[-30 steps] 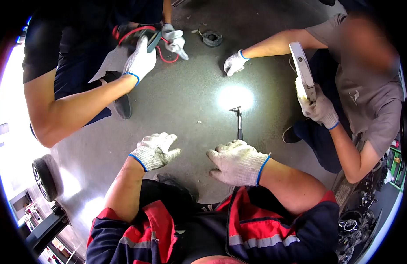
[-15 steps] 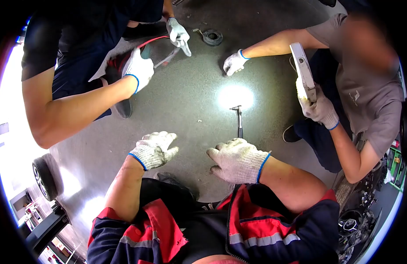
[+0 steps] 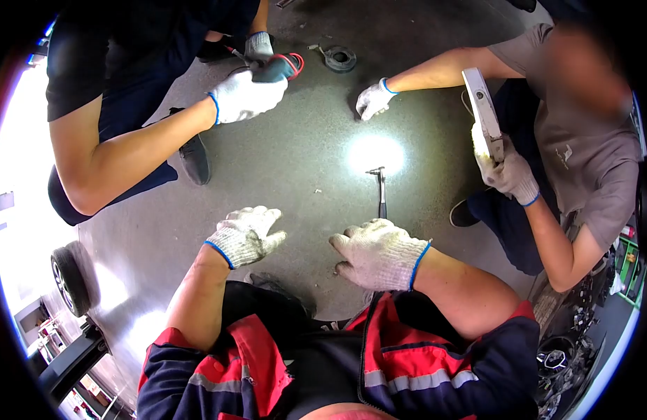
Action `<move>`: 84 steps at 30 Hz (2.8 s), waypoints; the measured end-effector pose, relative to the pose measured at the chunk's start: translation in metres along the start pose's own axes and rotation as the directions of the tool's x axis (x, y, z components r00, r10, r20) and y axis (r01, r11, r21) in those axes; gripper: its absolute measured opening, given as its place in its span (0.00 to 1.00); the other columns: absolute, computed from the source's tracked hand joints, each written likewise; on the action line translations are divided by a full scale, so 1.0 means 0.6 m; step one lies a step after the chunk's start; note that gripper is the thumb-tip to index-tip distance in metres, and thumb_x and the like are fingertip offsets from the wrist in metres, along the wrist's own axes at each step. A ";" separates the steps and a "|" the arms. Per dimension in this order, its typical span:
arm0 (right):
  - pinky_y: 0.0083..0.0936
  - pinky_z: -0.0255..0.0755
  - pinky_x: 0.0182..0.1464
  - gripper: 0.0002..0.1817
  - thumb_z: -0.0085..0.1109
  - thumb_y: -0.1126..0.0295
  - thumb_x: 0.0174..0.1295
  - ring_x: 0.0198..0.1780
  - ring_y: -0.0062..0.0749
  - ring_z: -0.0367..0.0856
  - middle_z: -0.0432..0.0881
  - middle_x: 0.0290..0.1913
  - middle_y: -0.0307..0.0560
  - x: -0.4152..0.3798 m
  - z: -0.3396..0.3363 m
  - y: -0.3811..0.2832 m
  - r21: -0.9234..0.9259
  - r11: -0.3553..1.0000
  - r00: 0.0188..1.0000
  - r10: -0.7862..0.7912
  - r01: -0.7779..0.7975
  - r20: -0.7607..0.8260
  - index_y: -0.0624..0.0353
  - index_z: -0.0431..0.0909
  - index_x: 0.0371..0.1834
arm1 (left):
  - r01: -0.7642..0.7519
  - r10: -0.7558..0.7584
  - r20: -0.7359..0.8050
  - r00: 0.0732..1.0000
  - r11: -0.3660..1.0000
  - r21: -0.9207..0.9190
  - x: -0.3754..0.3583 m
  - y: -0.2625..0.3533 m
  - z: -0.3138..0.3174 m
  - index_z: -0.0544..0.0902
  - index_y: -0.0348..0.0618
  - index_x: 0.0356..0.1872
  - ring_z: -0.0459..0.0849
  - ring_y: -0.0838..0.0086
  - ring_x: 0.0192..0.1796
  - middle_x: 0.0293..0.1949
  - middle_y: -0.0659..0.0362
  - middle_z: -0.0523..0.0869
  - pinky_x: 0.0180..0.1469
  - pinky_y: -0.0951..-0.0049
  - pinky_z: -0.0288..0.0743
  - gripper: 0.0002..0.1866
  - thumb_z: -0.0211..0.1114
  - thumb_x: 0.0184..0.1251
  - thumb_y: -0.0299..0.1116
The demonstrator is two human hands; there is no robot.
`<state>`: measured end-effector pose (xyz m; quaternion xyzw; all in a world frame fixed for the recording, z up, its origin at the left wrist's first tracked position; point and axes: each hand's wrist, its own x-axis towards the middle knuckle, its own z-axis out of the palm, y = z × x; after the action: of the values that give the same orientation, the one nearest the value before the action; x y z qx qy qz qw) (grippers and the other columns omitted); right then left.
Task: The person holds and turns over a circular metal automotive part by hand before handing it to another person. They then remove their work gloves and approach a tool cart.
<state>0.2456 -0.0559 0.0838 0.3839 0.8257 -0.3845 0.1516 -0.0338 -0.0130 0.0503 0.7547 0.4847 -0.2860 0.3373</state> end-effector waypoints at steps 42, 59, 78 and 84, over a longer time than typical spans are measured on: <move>0.54 0.82 0.61 0.31 0.60 0.49 0.75 0.55 0.64 0.90 0.88 0.54 0.66 0.002 -0.016 -0.010 -0.005 0.999 0.996 0.033 -0.032 0.080 0.65 0.78 0.67 | -0.076 0.076 -0.006 0.997 0.997 0.019 0.005 -0.017 0.011 0.76 0.46 0.77 0.81 0.48 0.73 0.73 0.45 0.82 0.75 0.50 0.76 0.34 0.56 0.83 0.60; 0.54 0.79 0.67 0.27 0.58 0.50 0.75 0.62 0.64 0.87 0.87 0.58 0.68 0.005 -0.023 -0.020 0.034 0.997 0.989 0.069 -0.074 0.132 0.64 0.81 0.62 | -0.070 0.070 -0.016 0.997 0.997 -0.011 0.005 -0.017 0.017 0.79 0.45 0.75 0.80 0.48 0.75 0.73 0.44 0.82 0.77 0.52 0.73 0.33 0.58 0.82 0.58; 0.52 0.82 0.63 0.31 0.60 0.49 0.74 0.58 0.63 0.89 0.88 0.55 0.66 0.005 -0.023 -0.014 0.009 0.997 0.989 0.074 -0.075 0.128 0.64 0.79 0.69 | -0.070 0.070 -0.056 0.996 0.998 0.004 0.007 -0.019 0.022 0.77 0.45 0.77 0.80 0.47 0.74 0.73 0.44 0.82 0.77 0.52 0.73 0.34 0.58 0.81 0.58; 0.52 0.80 0.66 0.27 0.58 0.52 0.75 0.61 0.61 0.88 0.88 0.56 0.67 0.005 -0.028 -0.017 0.053 0.994 0.986 0.088 -0.096 0.139 0.67 0.81 0.60 | -0.030 0.030 -0.001 1.000 1.000 -0.002 0.002 -0.009 0.009 0.75 0.47 0.79 0.79 0.50 0.76 0.75 0.47 0.80 0.78 0.52 0.73 0.35 0.56 0.83 0.59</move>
<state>0.2370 -0.0457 0.0985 0.3989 0.7830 -0.4269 0.2137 -0.0387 -0.0149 0.0449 0.7617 0.4738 -0.2799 0.3421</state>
